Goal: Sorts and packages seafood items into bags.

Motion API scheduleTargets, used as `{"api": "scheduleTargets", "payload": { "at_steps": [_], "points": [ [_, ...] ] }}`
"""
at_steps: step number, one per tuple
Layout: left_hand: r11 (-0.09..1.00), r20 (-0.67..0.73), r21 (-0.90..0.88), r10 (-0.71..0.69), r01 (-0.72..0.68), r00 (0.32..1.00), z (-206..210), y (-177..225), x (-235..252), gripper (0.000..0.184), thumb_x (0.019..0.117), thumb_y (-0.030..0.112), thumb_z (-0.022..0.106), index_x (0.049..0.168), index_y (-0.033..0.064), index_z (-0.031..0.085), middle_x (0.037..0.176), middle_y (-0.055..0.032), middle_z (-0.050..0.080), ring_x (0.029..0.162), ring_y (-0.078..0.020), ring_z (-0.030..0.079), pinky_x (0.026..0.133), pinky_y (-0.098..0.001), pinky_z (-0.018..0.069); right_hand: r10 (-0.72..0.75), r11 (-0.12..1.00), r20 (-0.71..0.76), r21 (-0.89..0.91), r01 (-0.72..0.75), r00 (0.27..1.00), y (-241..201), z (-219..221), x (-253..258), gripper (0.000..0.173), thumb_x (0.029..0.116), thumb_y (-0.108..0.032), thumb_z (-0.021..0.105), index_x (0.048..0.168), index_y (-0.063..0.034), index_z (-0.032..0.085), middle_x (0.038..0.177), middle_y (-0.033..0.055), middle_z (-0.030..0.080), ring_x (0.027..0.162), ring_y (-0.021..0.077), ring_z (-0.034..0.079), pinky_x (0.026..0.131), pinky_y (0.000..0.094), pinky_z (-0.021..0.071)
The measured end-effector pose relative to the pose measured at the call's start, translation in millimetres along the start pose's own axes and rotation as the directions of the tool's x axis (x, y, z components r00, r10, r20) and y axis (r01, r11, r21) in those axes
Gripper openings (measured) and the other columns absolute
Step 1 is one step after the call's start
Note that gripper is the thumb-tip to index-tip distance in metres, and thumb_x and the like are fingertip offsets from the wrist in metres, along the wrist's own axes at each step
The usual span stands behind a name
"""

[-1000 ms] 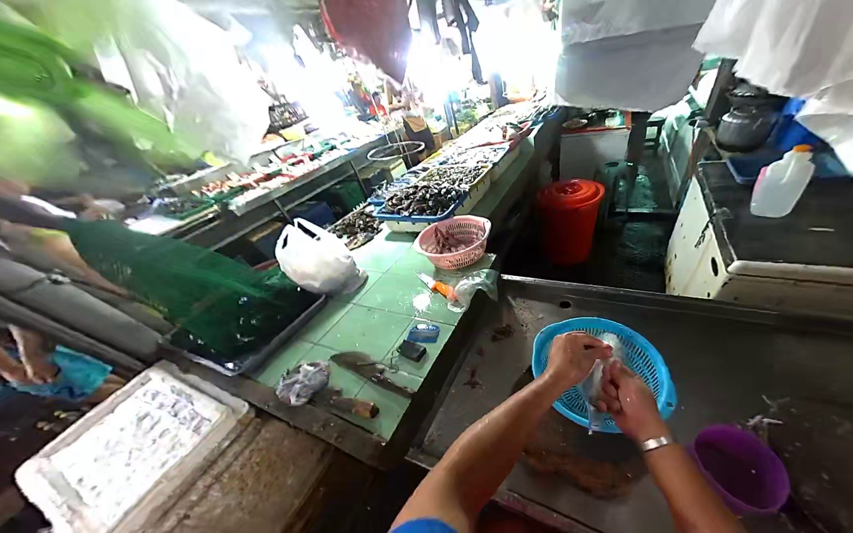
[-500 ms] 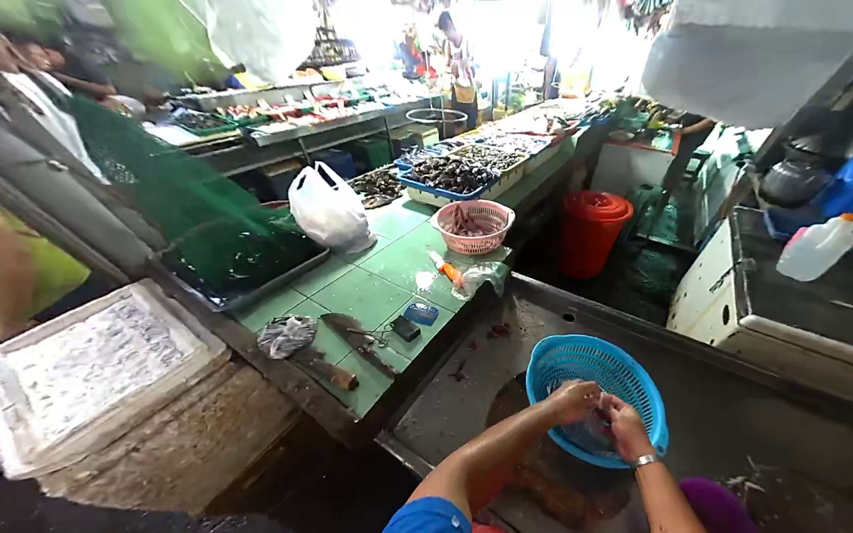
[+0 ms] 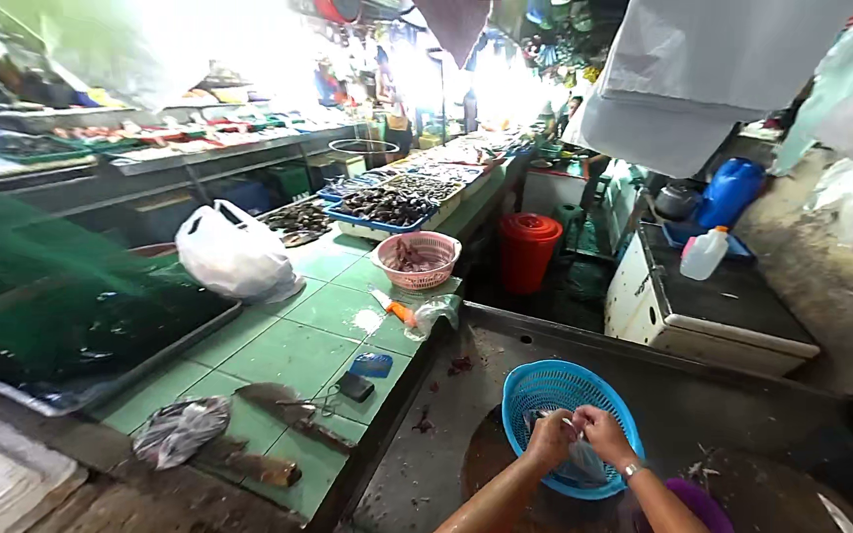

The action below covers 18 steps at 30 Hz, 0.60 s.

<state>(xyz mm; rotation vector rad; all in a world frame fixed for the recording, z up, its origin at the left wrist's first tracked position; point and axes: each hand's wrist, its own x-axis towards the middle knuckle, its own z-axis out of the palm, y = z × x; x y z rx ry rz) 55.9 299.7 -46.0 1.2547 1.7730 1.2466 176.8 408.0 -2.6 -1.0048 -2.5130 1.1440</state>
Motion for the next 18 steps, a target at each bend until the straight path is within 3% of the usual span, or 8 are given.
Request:
{"api": "scheduleTargets", "payload": {
  "at_steps": [3, 5, 6, 8, 10, 12, 15, 18],
  "points": [
    [0.996, 0.022, 0.056, 0.063, -0.064, 0.998, -16, 9, -4, 0.028, 0.0982, 0.012, 0.062, 0.125, 0.0045, 0.066, 0.102, -0.0104, 0.075, 0.095, -0.0211, 0.073, 0.093, -0.0447, 0.0578, -0.208, 0.862, 0.109, -0.449, 0.235, 0.972, -79, -45, 16, 0.024, 0.1015, -0.027, 0.062, 0.106, -0.0070, 0.074, 0.107, 0.0128, 0.073, 0.105, 0.0302, 0.070, 0.095, 0.0547, 0.0551],
    [0.996, 0.052, 0.074, 0.046, -0.050, 0.998, -33, 25, -9, 0.036, 0.1005, 0.013, 0.060, 0.136, 0.0085, 0.061, 0.107, -0.0099, 0.076, 0.098, -0.0212, 0.073, 0.094, -0.0442, 0.0582, -0.429, 0.706, 0.002, -0.623, 0.337, 0.903, -149, -87, 27, 0.032, 0.1032, -0.037, 0.058, 0.114, -0.0103, 0.073, 0.119, 0.0125, 0.071, 0.117, 0.0305, 0.066, 0.102, 0.0527, 0.0531],
    [0.997, 0.045, 0.065, 0.044, -0.047, 0.998, -40, 33, -11, 0.037, 0.1010, 0.013, 0.058, 0.138, 0.0095, 0.059, 0.111, -0.0093, 0.074, 0.101, -0.0203, 0.072, 0.095, -0.0427, 0.0579, -0.575, 0.625, -0.102, -0.696, 0.355, 0.812, -184, -113, 36, 0.037, 0.1046, -0.039, 0.056, 0.122, -0.0098, 0.071, 0.128, 0.0147, 0.069, 0.125, 0.0325, 0.062, 0.108, 0.0524, 0.0500],
    [0.997, 0.005, 0.044, 0.070, -0.070, 0.998, -53, 43, -20, 0.037, 0.1001, 0.013, 0.059, 0.137, 0.0105, 0.060, 0.116, -0.0072, 0.071, 0.102, -0.0172, 0.070, 0.094, -0.0379, 0.0587, -0.795, 0.516, -0.305, -0.794, 0.321, 0.525, -247, -170, 61, 0.043, 0.1044, -0.034, 0.056, 0.136, -0.0045, 0.064, 0.138, 0.0254, 0.060, 0.133, 0.0429, 0.054, 0.112, 0.0579, 0.0439],
    [0.992, -0.009, 0.042, 0.123, -0.122, 0.992, -67, 47, -37, 0.036, 0.1003, 0.014, 0.060, 0.136, 0.0108, 0.061, 0.114, -0.0061, 0.071, 0.095, -0.0154, 0.070, 0.088, -0.0356, 0.0601, -0.847, 0.485, -0.411, -0.857, 0.173, 0.337, -305, -230, 87, 0.060, 0.1037, -0.035, 0.055, 0.154, -0.0047, 0.043, 0.152, 0.0331, 0.043, 0.143, 0.0526, 0.039, 0.118, 0.0667, 0.0298],
    [0.986, -0.036, 0.046, 0.165, -0.163, 0.986, -85, 43, -58, 0.034, 0.1009, 0.015, 0.059, 0.135, 0.0104, 0.062, 0.108, -0.0059, 0.072, 0.084, -0.0154, 0.069, 0.081, -0.0360, 0.0599, -0.805, 0.532, -0.492, -0.846, 0.037, 0.330, -350, -278, 109, 0.065, 0.1035, -0.025, 0.047, 0.163, -0.0082, 0.027, 0.160, 0.0319, 0.033, 0.148, 0.0552, 0.030, 0.118, 0.0756, 0.0163],
    [0.993, -0.156, -0.013, 0.117, -0.120, 0.981, -114, 23, -92, 0.031, 0.1005, 0.017, 0.060, 0.131, 0.0101, 0.065, 0.103, -0.0045, 0.073, 0.078, -0.0137, 0.068, 0.074, -0.0347, 0.0605, -0.767, 0.558, -0.524, -0.830, -0.017, 0.371, -387, -306, 124, 0.051, 0.1035, -0.007, 0.040, 0.154, -0.0032, 0.038, 0.147, 0.0352, 0.047, 0.138, 0.0588, 0.040, 0.108, 0.0791, 0.0261],
    [0.994, -0.316, -0.096, 0.026, -0.059, 0.948, -142, 13, -123, 0.028, 0.0990, 0.017, 0.063, 0.126, 0.0089, 0.067, 0.101, -0.0042, 0.073, 0.083, -0.0124, 0.070, 0.076, -0.0322, 0.0603, -0.720, 0.621, -0.574, -0.784, -0.009, 0.390, -388, -271, 111, 0.047, 0.0996, -0.010, 0.051, 0.144, 0.0027, 0.046, 0.132, 0.0376, 0.058, 0.125, 0.0607, 0.052, 0.103, 0.0766, 0.0360]
  ]
}}
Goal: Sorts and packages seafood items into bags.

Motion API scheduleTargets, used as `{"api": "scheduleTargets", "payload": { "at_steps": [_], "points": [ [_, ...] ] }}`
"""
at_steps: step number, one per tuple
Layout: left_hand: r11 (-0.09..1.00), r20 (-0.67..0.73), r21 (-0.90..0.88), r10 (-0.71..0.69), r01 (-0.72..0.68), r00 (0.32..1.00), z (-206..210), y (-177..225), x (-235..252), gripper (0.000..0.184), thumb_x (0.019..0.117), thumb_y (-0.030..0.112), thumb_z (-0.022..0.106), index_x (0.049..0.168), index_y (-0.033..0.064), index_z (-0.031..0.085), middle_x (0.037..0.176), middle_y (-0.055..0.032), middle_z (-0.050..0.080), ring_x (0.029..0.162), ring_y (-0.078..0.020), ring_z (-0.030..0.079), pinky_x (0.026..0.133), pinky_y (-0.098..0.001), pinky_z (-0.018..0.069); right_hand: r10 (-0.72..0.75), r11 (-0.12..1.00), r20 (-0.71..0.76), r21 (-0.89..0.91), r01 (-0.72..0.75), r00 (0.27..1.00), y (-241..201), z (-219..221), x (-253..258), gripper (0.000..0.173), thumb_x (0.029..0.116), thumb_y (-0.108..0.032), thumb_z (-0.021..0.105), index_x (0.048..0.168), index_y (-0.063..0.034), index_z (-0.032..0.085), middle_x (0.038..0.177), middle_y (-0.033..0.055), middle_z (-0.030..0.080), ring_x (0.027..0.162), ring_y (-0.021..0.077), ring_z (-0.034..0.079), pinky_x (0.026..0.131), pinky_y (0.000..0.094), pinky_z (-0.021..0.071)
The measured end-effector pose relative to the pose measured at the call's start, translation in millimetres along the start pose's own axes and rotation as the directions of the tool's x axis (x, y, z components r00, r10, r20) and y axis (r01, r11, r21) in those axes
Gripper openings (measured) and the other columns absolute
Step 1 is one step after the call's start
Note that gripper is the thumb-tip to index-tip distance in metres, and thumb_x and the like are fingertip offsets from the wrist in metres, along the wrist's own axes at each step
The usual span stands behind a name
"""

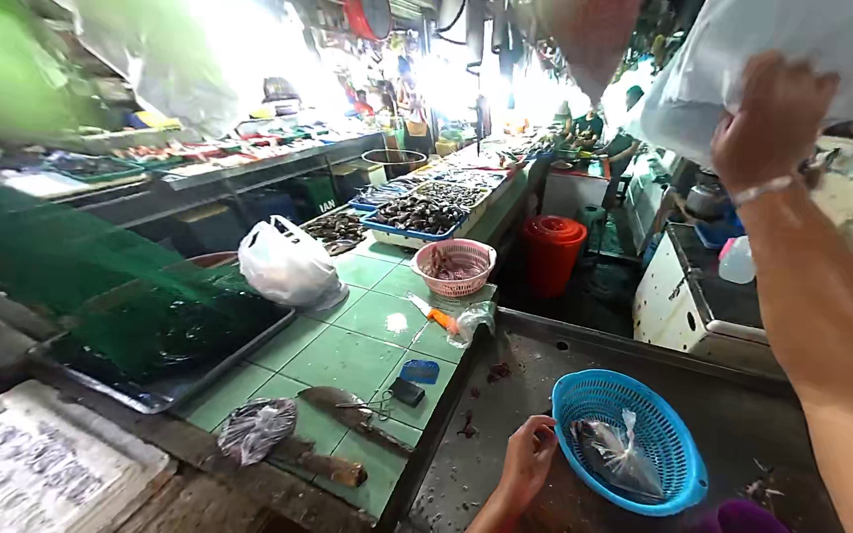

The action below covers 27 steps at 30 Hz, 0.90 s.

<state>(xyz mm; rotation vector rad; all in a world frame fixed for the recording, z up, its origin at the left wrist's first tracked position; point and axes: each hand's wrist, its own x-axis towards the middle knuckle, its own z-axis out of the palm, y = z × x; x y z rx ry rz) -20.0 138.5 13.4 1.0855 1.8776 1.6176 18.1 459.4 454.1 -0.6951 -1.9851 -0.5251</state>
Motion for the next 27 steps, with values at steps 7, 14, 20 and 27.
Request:
{"api": "scheduleTargets", "payload": {
  "at_steps": [7, 14, 20, 27],
  "points": [
    [0.931, -0.170, 0.234, 0.322, -0.279, 0.931, -43, 44, -29, 0.106, 0.0675, 0.034, 0.095, 0.152, 0.0019, 0.040, 0.151, -0.0237, 0.048, 0.141, -0.0371, 0.046, 0.117, -0.0548, 0.0403, -0.587, 0.633, 0.756, 0.651, -0.418, 0.289, -131, 6, -335, 0.030, 0.1021, -0.021, 0.060, 0.122, 0.0009, 0.064, 0.101, 0.0178, 0.071, 0.094, 0.0290, 0.070, 0.088, 0.0518, 0.0567],
    [0.998, 0.328, -0.048, -0.013, 0.031, 0.944, -41, -12, -69, 0.024, 0.0961, 0.031, 0.072, 0.096, 0.0066, 0.077, 0.096, -0.0039, 0.072, 0.091, -0.0130, 0.067, 0.085, -0.0363, 0.0572, -0.210, 0.235, 0.894, 0.440, -0.867, 0.396, -55, -50, -357, 0.018, 0.0992, -0.017, 0.065, 0.108, -0.0044, 0.073, 0.091, 0.0055, 0.076, 0.083, 0.0148, 0.074, 0.080, 0.0366, 0.0638],
    [0.884, 0.335, -0.307, -0.245, 0.352, 0.910, -34, 16, -49, 0.028, 0.0956, 0.010, 0.067, 0.120, 0.0010, 0.058, 0.096, -0.0105, 0.071, 0.084, -0.0199, 0.071, 0.077, -0.0404, 0.0617, 0.305, 0.330, 0.853, 0.323, -0.887, 0.425, -6, -28, -431, 0.047, 0.0964, -0.028, 0.070, 0.130, 0.0022, 0.058, 0.113, 0.0201, 0.064, 0.096, 0.0282, 0.065, 0.085, 0.0473, 0.0570],
    [0.698, 0.337, -0.516, -0.369, 0.498, 0.866, 13, 27, -59, 0.060, 0.0922, 0.030, 0.072, 0.137, -0.0007, 0.047, 0.104, -0.0134, 0.071, 0.089, -0.0205, 0.072, 0.079, -0.0411, 0.0630, -0.036, 0.142, 0.913, 0.408, -0.902, 0.407, -121, -70, -483, 0.032, 0.0942, -0.030, 0.073, 0.110, -0.0026, 0.071, 0.095, 0.0085, 0.073, 0.085, 0.0157, 0.071, 0.082, 0.0385, 0.0605]
  ]
}}
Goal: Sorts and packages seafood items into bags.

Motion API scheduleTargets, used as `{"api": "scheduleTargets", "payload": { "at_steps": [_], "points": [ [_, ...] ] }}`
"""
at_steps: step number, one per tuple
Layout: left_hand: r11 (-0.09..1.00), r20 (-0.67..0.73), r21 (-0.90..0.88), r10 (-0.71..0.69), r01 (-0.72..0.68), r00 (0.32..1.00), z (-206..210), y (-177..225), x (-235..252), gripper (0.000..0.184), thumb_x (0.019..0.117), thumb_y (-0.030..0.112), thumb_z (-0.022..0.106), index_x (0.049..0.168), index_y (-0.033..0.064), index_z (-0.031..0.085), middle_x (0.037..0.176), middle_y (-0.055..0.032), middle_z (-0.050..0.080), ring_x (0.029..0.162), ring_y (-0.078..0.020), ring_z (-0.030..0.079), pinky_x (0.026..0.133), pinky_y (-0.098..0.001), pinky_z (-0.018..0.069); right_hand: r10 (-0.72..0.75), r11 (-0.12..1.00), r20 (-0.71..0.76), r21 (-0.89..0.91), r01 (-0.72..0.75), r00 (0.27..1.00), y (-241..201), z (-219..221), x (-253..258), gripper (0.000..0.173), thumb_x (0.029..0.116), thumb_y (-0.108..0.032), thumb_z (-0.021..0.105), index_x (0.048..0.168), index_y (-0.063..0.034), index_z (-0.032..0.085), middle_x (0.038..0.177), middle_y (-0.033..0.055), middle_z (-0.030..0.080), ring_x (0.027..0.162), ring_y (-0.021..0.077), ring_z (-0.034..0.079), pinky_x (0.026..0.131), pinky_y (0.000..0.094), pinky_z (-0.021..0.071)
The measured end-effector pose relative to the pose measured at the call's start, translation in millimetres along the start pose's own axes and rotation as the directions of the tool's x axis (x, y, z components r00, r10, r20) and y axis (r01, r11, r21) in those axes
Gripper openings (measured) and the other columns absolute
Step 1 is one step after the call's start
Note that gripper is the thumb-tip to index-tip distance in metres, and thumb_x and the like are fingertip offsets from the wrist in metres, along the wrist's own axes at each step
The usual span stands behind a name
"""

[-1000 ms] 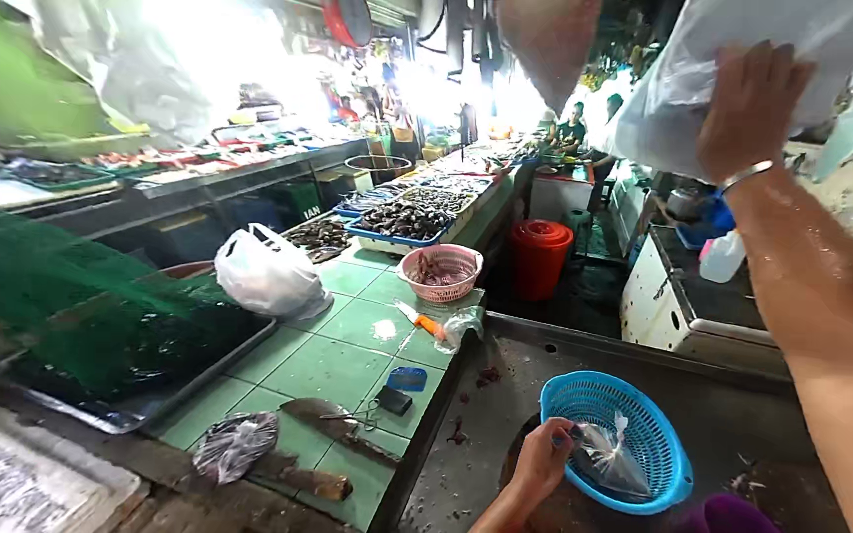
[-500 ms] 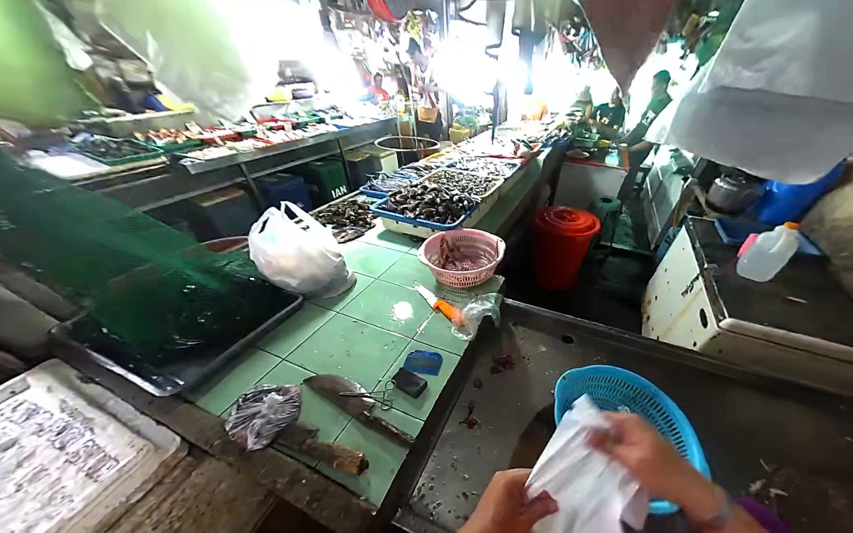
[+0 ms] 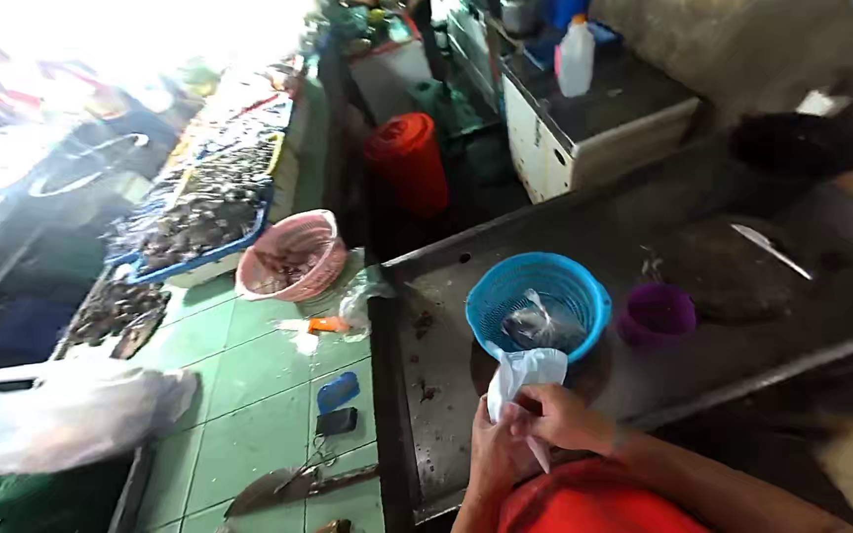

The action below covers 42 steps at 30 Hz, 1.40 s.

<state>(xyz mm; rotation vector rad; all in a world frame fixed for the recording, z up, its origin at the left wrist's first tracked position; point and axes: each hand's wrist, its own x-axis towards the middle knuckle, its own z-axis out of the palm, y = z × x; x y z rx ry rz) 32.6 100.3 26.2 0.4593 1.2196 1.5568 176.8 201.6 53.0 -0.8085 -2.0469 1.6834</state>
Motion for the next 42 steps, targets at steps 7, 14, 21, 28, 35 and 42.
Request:
{"api": "scheduleTargets", "payload": {
  "at_steps": [7, 14, 21, 28, 35, 42],
  "points": [
    [0.918, -0.058, -0.328, 0.216, -0.223, 0.975, -38, 63, -2, 0.029, 0.1103, 0.032, 0.032, 0.118, 0.0181, 0.057, 0.102, -0.0018, 0.071, 0.099, -0.0183, 0.070, 0.088, -0.0447, 0.0590, 0.233, 0.956, -0.382, -0.082, -0.283, 0.894, 67, -83, -37, 0.041, 0.0943, -0.033, 0.074, 0.123, -0.0054, 0.064, 0.113, 0.0152, 0.066, 0.091, 0.0238, 0.069, 0.079, 0.0427, 0.0606],
    [0.743, 0.213, 0.628, 0.121, -0.231, 0.970, -17, 76, -36, 0.046, 0.0915, 0.006, 0.068, 0.135, 0.0066, 0.054, 0.099, -0.0060, 0.072, 0.078, -0.0149, 0.070, 0.067, -0.0332, 0.0610, -0.536, 0.625, 0.107, -0.617, 0.479, 0.838, 1, 3, 24, 0.011, 0.0931, -0.009, 0.064, 0.093, -0.0105, 0.076, 0.108, 0.0116, 0.068, 0.099, 0.0269, 0.069, 0.084, 0.0453, 0.0604],
    [0.984, -0.101, 0.121, 0.142, -0.129, 0.985, -92, 61, -82, 0.070, 0.0955, 0.018, 0.065, 0.158, 0.0169, 0.033, 0.123, -0.0187, 0.069, 0.105, -0.0289, 0.072, 0.090, -0.0495, 0.0606, -0.019, 0.690, 0.255, -0.696, 0.198, 0.967, -7, 27, 42, 0.062, 0.0964, 0.003, 0.052, 0.144, -0.0363, 0.059, 0.132, 0.0276, 0.058, 0.082, 0.0406, 0.070, 0.072, 0.0584, 0.0597],
    [0.156, -0.162, 0.984, 0.624, 0.082, 0.764, -149, -20, -80, 0.031, 0.0866, 0.008, 0.070, 0.109, 0.0249, 0.081, 0.132, -0.0211, 0.063, 0.118, -0.0430, 0.060, 0.098, -0.0628, 0.0491, 0.061, 0.664, 0.283, -0.727, 0.172, 0.957, -44, 27, 42, 0.076, 0.0949, 0.003, 0.050, 0.158, -0.0383, 0.040, 0.131, 0.0254, 0.057, 0.083, 0.0367, 0.070, 0.073, 0.0536, 0.0604],
    [0.195, -0.327, 0.945, 0.533, 0.262, 0.780, -145, 19, -95, 0.042, 0.0945, 0.037, 0.069, 0.125, 0.0078, 0.072, 0.122, -0.0171, 0.071, 0.116, -0.0328, 0.067, 0.102, -0.0566, 0.0526, -0.002, 0.916, -0.058, -0.401, -0.021, 0.998, 8, -41, 99, 0.047, 0.0994, -0.039, 0.065, 0.141, -0.0193, 0.063, 0.132, 0.0204, 0.062, 0.115, 0.0347, 0.064, 0.098, 0.0541, 0.0538],
    [0.080, -0.262, 0.964, 0.447, 0.253, 0.855, -130, 39, -77, 0.049, 0.0758, 0.007, 0.076, 0.124, 0.0104, 0.071, 0.128, -0.0239, 0.061, 0.112, -0.0375, 0.065, 0.092, -0.0529, 0.0569, 0.240, 0.698, -0.131, -0.665, -0.264, 0.962, 92, -97, 162, 0.030, 0.1024, -0.020, 0.059, 0.127, -0.0026, 0.064, 0.116, 0.0297, 0.068, 0.110, 0.0491, 0.066, 0.091, 0.0700, 0.0523]
  ]
}}
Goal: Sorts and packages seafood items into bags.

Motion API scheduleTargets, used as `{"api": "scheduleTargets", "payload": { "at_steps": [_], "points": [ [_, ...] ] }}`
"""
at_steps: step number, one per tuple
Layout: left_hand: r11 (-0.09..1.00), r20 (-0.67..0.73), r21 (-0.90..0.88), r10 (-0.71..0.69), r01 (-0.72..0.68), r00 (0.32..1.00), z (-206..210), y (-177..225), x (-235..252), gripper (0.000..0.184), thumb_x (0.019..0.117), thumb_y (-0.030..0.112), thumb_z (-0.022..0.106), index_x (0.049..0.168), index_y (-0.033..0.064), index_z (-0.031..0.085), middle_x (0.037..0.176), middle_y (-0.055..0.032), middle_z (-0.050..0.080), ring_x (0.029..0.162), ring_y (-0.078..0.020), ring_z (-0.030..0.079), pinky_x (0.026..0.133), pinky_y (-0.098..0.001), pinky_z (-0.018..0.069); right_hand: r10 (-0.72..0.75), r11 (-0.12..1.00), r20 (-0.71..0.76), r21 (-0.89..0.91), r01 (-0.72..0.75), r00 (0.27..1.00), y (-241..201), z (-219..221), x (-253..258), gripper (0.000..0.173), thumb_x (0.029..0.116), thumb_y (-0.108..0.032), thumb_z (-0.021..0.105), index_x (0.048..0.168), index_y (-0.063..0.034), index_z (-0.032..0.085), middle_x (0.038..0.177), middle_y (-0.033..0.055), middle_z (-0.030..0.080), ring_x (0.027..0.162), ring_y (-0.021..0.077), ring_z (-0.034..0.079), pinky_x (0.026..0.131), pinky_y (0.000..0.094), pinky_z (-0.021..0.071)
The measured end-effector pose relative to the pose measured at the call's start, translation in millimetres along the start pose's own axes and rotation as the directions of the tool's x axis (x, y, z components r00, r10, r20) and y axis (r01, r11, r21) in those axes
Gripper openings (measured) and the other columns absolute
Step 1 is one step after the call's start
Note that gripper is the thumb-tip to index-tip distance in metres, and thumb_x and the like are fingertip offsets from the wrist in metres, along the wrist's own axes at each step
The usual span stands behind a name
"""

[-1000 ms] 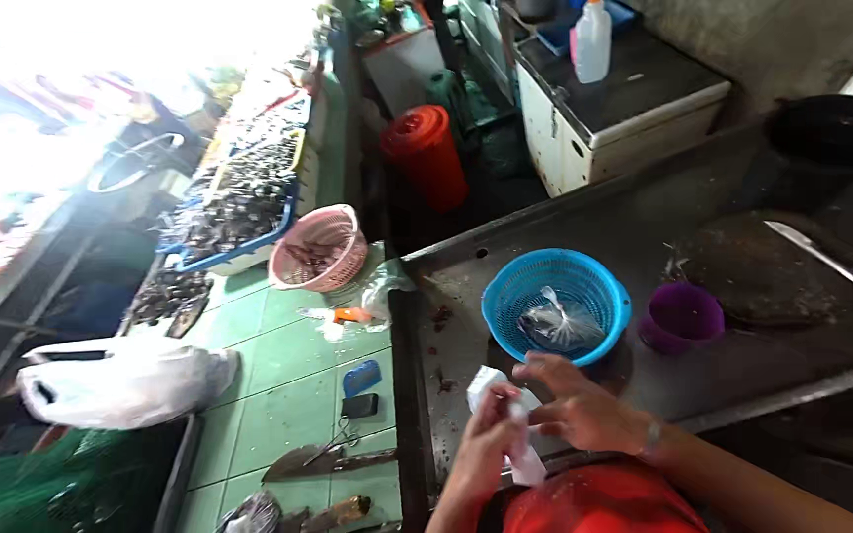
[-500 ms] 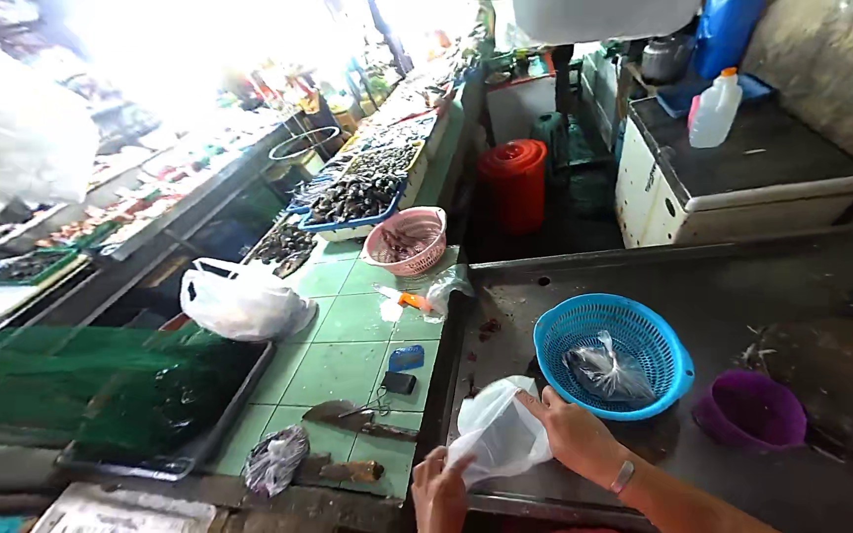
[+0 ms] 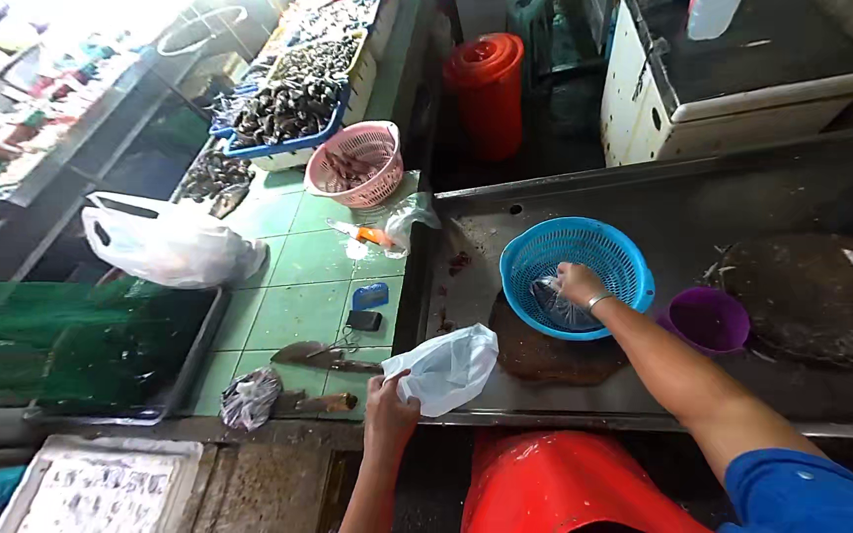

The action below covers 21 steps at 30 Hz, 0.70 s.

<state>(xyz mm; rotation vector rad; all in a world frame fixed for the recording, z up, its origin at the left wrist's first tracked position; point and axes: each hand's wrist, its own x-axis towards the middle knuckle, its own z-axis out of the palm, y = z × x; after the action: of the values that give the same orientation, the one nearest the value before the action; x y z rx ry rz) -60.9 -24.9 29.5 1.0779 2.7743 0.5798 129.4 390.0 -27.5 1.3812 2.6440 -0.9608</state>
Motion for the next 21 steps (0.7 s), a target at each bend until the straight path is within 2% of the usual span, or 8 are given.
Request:
{"api": "scheduleTargets", "payload": {
  "at_steps": [2, 7, 9, 11, 13, 16, 18, 21],
  "points": [
    [0.999, 0.040, 0.020, -0.033, 0.032, 0.999, -9, 8, 9, 0.054, 0.0754, 0.007, 0.078, 0.128, 0.0113, 0.070, 0.142, -0.0266, 0.053, 0.122, -0.0389, 0.061, 0.097, -0.0527, 0.0558, -0.147, 0.987, -0.039, 0.065, 0.149, 0.988, -16, -35, -2, 0.026, 0.1058, -0.012, 0.049, 0.121, -0.0016, 0.068, 0.112, 0.0250, 0.071, 0.110, 0.0443, 0.068, 0.095, 0.0665, 0.0519],
    [0.996, 0.110, 0.021, -0.087, 0.085, 0.990, -13, 25, 26, 0.050, 0.0832, 0.007, 0.073, 0.132, 0.0092, 0.066, 0.153, -0.0220, 0.047, 0.129, -0.0377, 0.058, 0.102, -0.0549, 0.0533, -0.351, 0.934, 0.022, -0.057, 0.352, 0.936, -78, -89, -25, 0.020, 0.1041, -0.020, 0.060, 0.114, -0.0051, 0.069, 0.107, 0.0211, 0.071, 0.104, 0.0394, 0.069, 0.092, 0.0615, 0.0537],
    [0.995, 0.124, -0.005, -0.095, 0.096, 0.988, -10, 30, 30, 0.046, 0.0867, 0.008, 0.069, 0.132, 0.0090, 0.066, 0.152, -0.0206, 0.048, 0.129, -0.0359, 0.058, 0.103, -0.0549, 0.0524, -0.232, 0.957, 0.079, -0.158, 0.242, 0.969, -77, -76, -25, 0.036, 0.0993, -0.037, 0.068, 0.125, -0.0116, 0.067, 0.127, 0.0290, 0.061, 0.115, 0.0487, 0.062, 0.092, 0.0686, 0.0509],
    [0.995, 0.123, -0.027, -0.092, 0.096, 0.988, -6, 31, 31, 0.041, 0.0886, 0.012, 0.068, 0.129, 0.0083, 0.067, 0.148, -0.0211, 0.053, 0.128, -0.0351, 0.059, 0.103, -0.0542, 0.0515, -0.103, 0.977, 0.142, -0.173, 0.127, 0.985, -58, -42, -23, 0.067, 0.0897, -0.049, 0.077, 0.145, -0.0154, 0.058, 0.152, 0.0381, 0.039, 0.130, 0.0616, 0.047, 0.099, 0.0787, 0.0418],
    [0.996, 0.134, -0.037, -0.074, 0.079, 0.988, -3, 28, 26, 0.036, 0.0889, 0.022, 0.073, 0.121, 0.0060, 0.071, 0.138, -0.0215, 0.060, 0.122, -0.0343, 0.062, 0.101, -0.0530, 0.0526, -0.053, 0.970, 0.166, -0.224, 0.090, 0.985, -36, -4, -23, 0.081, 0.0864, -0.043, 0.082, 0.155, -0.0209, 0.046, 0.157, 0.0389, 0.030, 0.128, 0.0635, 0.047, 0.096, 0.0779, 0.0442],
    [0.997, 0.167, -0.045, -0.051, 0.059, 0.985, 2, 19, 19, 0.038, 0.0848, 0.032, 0.081, 0.109, 0.0036, 0.072, 0.119, -0.0186, 0.067, 0.111, -0.0311, 0.066, 0.098, -0.0505, 0.0536, -0.137, 0.953, 0.113, -0.255, 0.162, 0.984, -18, 24, -15, 0.059, 0.0899, -0.009, 0.072, 0.146, -0.0158, 0.056, 0.141, 0.0348, 0.052, 0.121, 0.0574, 0.056, 0.087, 0.0745, 0.0505],
    [0.997, 0.189, -0.041, -0.058, 0.067, 0.980, 2, 15, 17, 0.030, 0.0830, 0.020, 0.080, 0.108, 0.0042, 0.071, 0.116, -0.0168, 0.068, 0.110, -0.0299, 0.066, 0.097, -0.0491, 0.0541, -0.197, 0.949, 0.138, -0.221, 0.224, 0.971, -14, 22, 1, 0.034, 0.0897, -0.004, 0.068, 0.123, -0.0076, 0.068, 0.119, 0.0285, 0.068, 0.112, 0.0504, 0.065, 0.087, 0.0726, 0.0520],
    [0.995, 0.181, -0.066, -0.066, 0.079, 0.981, -4, 12, 16, 0.039, 0.0784, 0.008, 0.077, 0.116, 0.0090, 0.071, 0.126, -0.0174, 0.065, 0.114, -0.0309, 0.065, 0.097, -0.0507, 0.0548, -0.297, 0.925, 0.204, -0.183, 0.334, 0.933, -27, -15, 12, 0.016, 0.0952, -0.006, 0.062, 0.108, -0.0037, 0.072, 0.112, 0.0247, 0.071, 0.112, 0.0462, 0.065, 0.093, 0.0714, 0.0490]
  ]
}}
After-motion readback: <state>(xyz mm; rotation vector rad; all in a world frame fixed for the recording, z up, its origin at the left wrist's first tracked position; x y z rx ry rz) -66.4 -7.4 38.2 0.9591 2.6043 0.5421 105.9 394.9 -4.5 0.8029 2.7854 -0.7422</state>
